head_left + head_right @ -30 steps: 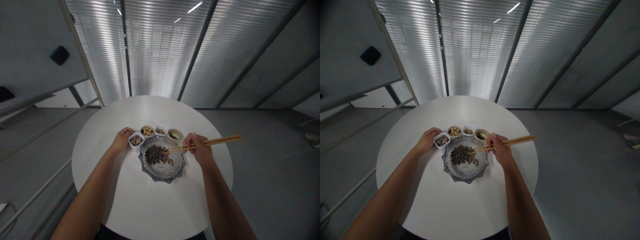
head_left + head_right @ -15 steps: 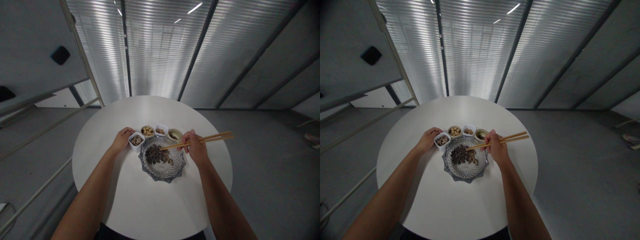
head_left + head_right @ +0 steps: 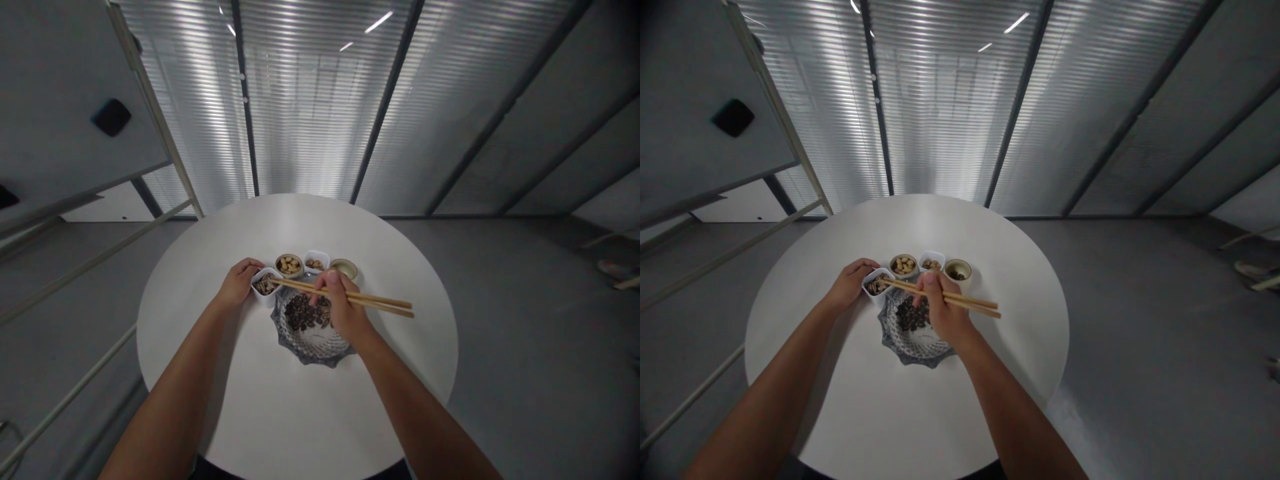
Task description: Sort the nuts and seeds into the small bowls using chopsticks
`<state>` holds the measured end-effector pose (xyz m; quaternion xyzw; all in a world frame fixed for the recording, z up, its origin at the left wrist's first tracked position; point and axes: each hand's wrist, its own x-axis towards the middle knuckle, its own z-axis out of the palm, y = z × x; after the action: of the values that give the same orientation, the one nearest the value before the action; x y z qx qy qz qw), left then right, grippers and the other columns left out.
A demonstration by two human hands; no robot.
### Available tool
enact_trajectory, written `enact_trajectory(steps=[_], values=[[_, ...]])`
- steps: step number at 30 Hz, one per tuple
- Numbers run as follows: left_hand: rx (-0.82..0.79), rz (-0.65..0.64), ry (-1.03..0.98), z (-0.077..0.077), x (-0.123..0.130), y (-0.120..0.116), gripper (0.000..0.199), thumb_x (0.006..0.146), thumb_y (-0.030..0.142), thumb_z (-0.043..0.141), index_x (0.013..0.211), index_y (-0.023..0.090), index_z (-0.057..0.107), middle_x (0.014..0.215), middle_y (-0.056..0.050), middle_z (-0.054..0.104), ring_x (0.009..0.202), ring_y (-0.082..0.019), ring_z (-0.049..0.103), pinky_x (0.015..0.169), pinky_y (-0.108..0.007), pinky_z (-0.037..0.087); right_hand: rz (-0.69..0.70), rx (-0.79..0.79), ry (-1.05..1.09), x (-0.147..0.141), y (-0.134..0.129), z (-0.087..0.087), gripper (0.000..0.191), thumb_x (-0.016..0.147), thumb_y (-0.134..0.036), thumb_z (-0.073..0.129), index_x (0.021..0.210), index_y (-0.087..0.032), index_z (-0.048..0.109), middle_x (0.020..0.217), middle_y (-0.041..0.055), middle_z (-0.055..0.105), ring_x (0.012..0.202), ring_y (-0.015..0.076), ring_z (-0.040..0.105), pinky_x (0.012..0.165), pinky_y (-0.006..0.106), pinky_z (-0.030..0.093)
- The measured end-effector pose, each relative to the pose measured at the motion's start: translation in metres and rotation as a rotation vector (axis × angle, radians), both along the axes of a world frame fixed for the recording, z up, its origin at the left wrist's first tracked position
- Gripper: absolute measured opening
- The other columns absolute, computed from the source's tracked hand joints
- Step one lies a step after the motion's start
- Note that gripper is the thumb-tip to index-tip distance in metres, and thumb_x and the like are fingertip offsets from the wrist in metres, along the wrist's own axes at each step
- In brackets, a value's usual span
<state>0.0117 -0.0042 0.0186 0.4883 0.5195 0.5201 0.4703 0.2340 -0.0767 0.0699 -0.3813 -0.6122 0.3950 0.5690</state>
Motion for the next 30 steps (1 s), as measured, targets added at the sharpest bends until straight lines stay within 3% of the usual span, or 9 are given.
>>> enact_trajectory(steps=[5, 8, 11, 15, 21, 30], values=[[-0.004, -0.013, -0.027, -0.002, -0.001, -0.001, 0.021, 0.069, 0.033, 0.061, 0.08, 0.014, 0.063, 0.069, -0.004, 0.064, 0.061, -0.017, 0.057, 0.059, -0.029, 0.042, -0.072, 0.022, 0.06, 0.014, 0.002, 0.001, 0.04, 0.094, -0.047, 0.038, 0.069, -0.021, 0.055, 0.051, -0.0019, 0.055, 0.06, 0.0169, 0.061, 0.067, 0.031, 0.05], [-0.018, -0.015, -0.044, -0.004, -0.002, 0.0, 0.02, 0.07, 0.032, 0.06, 0.08, 0.015, 0.063, 0.068, -0.004, 0.063, 0.061, -0.016, 0.057, 0.058, -0.028, 0.042, -0.172, 0.016, 0.13, 0.034, 0.009, 0.003, 0.041, 0.092, -0.046, 0.042, 0.062, -0.02, 0.055, 0.04, -0.0036, 0.048, 0.048, 0.015, 0.057, 0.055, 0.028, 0.046], [-0.005, -0.018, -0.051, -0.007, -0.003, 0.003, 0.02, 0.07, 0.033, 0.06, 0.079, 0.015, 0.063, 0.067, -0.003, 0.063, 0.061, -0.016, 0.057, 0.059, -0.028, 0.043, -0.225, 0.009, 0.183, 0.056, 0.015, 0.003, 0.047, 0.089, -0.05, 0.045, 0.053, -0.02, 0.051, 0.036, -0.0035, 0.044, 0.035, 0.0109, 0.045, 0.04, 0.025, 0.035], [0.007, -0.013, -0.035, -0.01, -0.004, 0.005, 0.02, 0.07, 0.033, 0.061, 0.079, 0.015, 0.063, 0.068, -0.003, 0.063, 0.061, -0.016, 0.057, 0.059, -0.027, 0.042, -0.151, -0.032, 0.112, 0.074, 0.017, -0.001, 0.052, 0.088, -0.055, 0.045, 0.05, -0.019, 0.048, 0.04, -0.0011, 0.047, 0.034, 0.0098, 0.042, 0.035, 0.024, 0.023], [-0.011, -0.006, -0.031, -0.008, -0.005, 0.005, 0.02, 0.068, 0.032, 0.06, 0.078, 0.015, 0.063, 0.067, -0.004, 0.063, 0.061, -0.016, 0.056, 0.058, -0.028, 0.041, -0.054, -0.006, -0.135, 0.079, 0.017, -0.009, 0.053, 0.092, -0.055, 0.039, 0.054, -0.019, 0.048, 0.042, -0.0016, 0.046, 0.04, 0.0102, 0.043, 0.041, 0.024, 0.029], [-0.008, -0.006, -0.01, -0.008, -0.005, 0.005, 0.02, 0.069, 0.032, 0.059, 0.079, 0.015, 0.063, 0.068, -0.004, 0.063, 0.062, -0.016, 0.057, 0.059, -0.028, 0.042, -0.026, -0.034, -0.208, 0.074, 0.015, -0.009, 0.047, 0.091, -0.049, 0.045, 0.055, -0.019, 0.047, 0.045, -0.002, 0.047, 0.043, 0.0109, 0.045, 0.043, 0.025, 0.033]])
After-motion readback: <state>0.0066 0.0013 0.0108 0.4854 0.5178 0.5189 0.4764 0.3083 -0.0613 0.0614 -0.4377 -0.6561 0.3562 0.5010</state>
